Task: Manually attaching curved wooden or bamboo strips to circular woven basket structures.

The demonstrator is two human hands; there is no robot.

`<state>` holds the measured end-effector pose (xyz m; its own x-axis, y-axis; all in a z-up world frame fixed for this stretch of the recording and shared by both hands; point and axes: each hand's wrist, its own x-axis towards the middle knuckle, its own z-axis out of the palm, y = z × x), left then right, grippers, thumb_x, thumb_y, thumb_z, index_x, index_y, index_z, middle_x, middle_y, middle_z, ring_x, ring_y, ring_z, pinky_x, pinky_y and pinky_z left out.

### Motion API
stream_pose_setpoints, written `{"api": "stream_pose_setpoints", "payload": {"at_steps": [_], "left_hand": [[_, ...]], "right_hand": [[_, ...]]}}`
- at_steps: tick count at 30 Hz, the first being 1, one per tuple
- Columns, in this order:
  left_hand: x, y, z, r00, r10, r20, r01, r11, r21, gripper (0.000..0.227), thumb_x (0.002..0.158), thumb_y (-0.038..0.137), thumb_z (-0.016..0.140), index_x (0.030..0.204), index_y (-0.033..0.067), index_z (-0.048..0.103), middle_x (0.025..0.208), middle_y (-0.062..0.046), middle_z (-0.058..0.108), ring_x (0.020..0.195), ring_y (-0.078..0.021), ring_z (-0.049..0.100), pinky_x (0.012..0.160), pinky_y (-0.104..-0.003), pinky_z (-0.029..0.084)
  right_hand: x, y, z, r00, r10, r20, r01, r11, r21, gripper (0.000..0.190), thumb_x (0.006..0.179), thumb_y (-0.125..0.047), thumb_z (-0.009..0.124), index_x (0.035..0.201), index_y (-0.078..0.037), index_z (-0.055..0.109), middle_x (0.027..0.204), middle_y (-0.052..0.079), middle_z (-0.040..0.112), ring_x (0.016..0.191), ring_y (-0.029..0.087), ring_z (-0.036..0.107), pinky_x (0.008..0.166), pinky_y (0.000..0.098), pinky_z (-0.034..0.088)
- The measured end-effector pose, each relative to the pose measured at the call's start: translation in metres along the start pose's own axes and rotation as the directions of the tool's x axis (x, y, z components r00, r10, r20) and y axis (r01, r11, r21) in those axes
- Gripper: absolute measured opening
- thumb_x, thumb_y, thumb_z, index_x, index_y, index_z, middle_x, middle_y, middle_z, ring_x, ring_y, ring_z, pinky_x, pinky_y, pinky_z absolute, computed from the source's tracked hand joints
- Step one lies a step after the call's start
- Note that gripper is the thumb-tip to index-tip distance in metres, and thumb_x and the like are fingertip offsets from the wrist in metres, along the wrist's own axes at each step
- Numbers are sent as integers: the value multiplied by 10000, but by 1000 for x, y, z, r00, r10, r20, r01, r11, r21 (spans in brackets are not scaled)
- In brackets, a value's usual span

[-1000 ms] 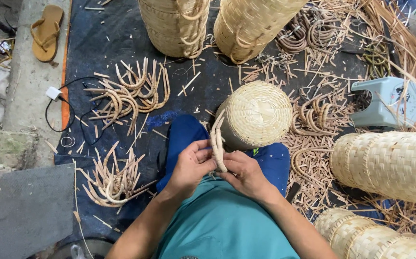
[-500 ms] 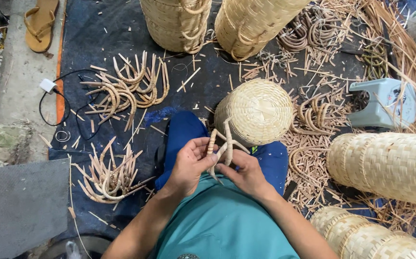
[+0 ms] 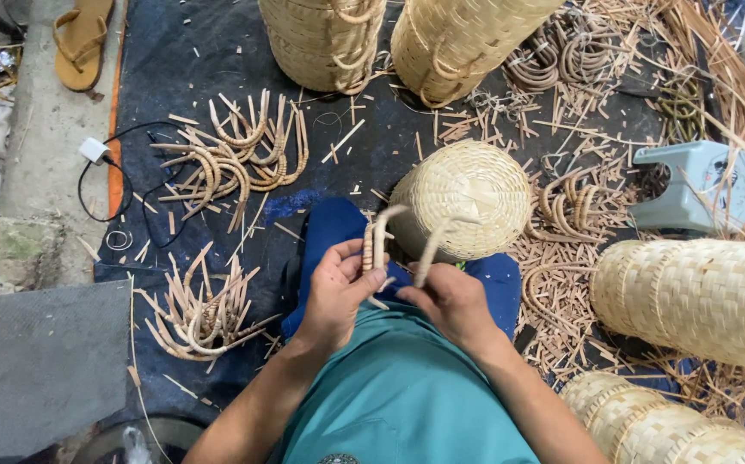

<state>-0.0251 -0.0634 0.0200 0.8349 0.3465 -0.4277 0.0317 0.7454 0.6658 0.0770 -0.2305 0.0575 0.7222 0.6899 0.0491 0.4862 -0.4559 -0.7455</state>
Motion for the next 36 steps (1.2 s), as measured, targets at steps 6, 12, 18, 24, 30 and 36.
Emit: {"api": "stream_pose_setpoints", "payload": {"at_steps": [6, 12, 18, 24, 30, 36], "left_hand": [[-3, 1, 13, 999, 2, 55, -7, 997, 83, 513, 893, -83, 652, 1343, -83, 407, 1146, -201, 699, 1030, -196, 693, 907, -324, 589], [-9, 6, 14, 996, -63, 59, 55, 990, 128, 530, 905, -55, 655, 1368, -86, 399, 1140, -211, 704, 1010, -201, 689, 878, -314, 583], [-10, 8, 17, 996, -43, 84, 37, 997, 73, 519, 912, -54, 647, 1363, -98, 393, 1164, -218, 701, 1030, -200, 694, 905, -314, 582], [-12, 14, 12, 992, -28, 119, 25, 999, 28, 496, 939, -23, 615, 1384, -98, 410, 1240, -196, 686, 1096, -193, 684, 938, -322, 572], [-8, 5, 9, 995, -34, 97, 23, 993, 118, 568, 874, -76, 670, 1372, -87, 396, 1227, -212, 677, 1072, -210, 682, 942, -331, 574], [-12, 13, 11, 994, -67, 80, 54, 986, 159, 579, 873, -71, 684, 1376, -87, 397, 1141, -192, 682, 1009, -199, 699, 868, -327, 605]], "right_hand": [[1, 3, 5, 981, -62, 186, 35, 989, 147, 386, 779, -153, 857, 1142, -82, 746, 899, 113, 712, 813, 267, 690, 747, 373, 564], [0, 4, 6, 971, -184, 153, 155, 971, 183, 363, 804, -150, 843, 1141, -74, 731, 1057, 112, 736, 937, 274, 712, 817, 361, 575], [-1, 2, 11, 970, -196, 140, 153, 949, 274, 355, 836, -103, 815, 1172, -45, 716, 1118, 136, 732, 1018, 283, 722, 871, 365, 575], [-1, 8, 9, 984, -75, 158, 40, 976, 214, 291, 825, -91, 812, 1106, -62, 743, 975, 110, 744, 890, 242, 729, 782, 350, 585], [4, -2, 7, 946, -283, 158, 241, 941, 237, 295, 809, -77, 827, 1089, -51, 737, 1083, 124, 746, 1043, 281, 719, 900, 366, 568], [3, -7, 5, 949, -230, 214, 144, 925, 353, 318, 832, -58, 791, 1141, -37, 715, 1173, 137, 734, 1070, 286, 725, 914, 362, 577]]}}
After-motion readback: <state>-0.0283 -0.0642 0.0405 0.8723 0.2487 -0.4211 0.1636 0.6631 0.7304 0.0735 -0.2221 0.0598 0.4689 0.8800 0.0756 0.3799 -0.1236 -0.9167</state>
